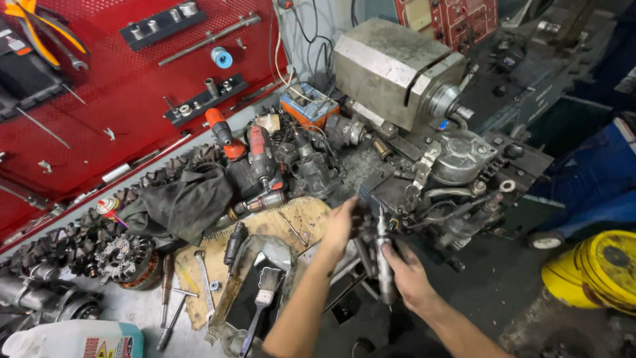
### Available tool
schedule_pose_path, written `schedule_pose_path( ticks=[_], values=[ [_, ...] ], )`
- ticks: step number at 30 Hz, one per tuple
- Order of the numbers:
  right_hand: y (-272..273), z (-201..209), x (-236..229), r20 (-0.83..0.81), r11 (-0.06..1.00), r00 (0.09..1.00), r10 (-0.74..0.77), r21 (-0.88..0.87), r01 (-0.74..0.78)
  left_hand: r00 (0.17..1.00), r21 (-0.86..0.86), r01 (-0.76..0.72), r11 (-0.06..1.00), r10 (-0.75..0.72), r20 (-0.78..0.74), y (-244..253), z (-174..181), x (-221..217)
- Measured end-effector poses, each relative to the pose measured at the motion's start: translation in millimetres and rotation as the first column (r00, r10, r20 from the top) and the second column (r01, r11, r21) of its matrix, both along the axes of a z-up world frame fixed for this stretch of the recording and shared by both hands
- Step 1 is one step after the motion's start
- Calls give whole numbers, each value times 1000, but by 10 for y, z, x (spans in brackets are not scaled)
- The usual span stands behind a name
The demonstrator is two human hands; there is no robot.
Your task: The person repeatedly picks up small cylindrical metal parts from a cluttered workbench, inserts them into a larger mechanical assembly, and uses a socket wrench to tighten them. The person also handles a white plastic jug and various tools on the bench.
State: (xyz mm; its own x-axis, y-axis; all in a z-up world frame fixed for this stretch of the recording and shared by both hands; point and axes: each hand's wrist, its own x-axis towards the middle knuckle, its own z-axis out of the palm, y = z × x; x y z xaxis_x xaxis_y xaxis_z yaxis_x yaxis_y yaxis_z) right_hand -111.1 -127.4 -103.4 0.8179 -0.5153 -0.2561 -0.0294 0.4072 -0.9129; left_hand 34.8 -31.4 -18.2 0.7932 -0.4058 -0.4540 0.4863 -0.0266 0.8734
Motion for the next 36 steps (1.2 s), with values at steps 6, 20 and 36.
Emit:
schedule_pose_path(
  ticks=[6,20,36],
  values=[
    [-645,-892,-868,-49,974,988,147,180,-136,884,-506,-465,727,350,-310,363,-469,421],
    [-542,-1182,-792,-291,972,928,234,68,-224,670,-409,-721,560,714,-203,1576,-692,-188],
    [673,-1072,1782,-639,210,706,306,-678,-705,801,-78,-589,804,568,-191,1662,-1582,-2004]
  ],
)
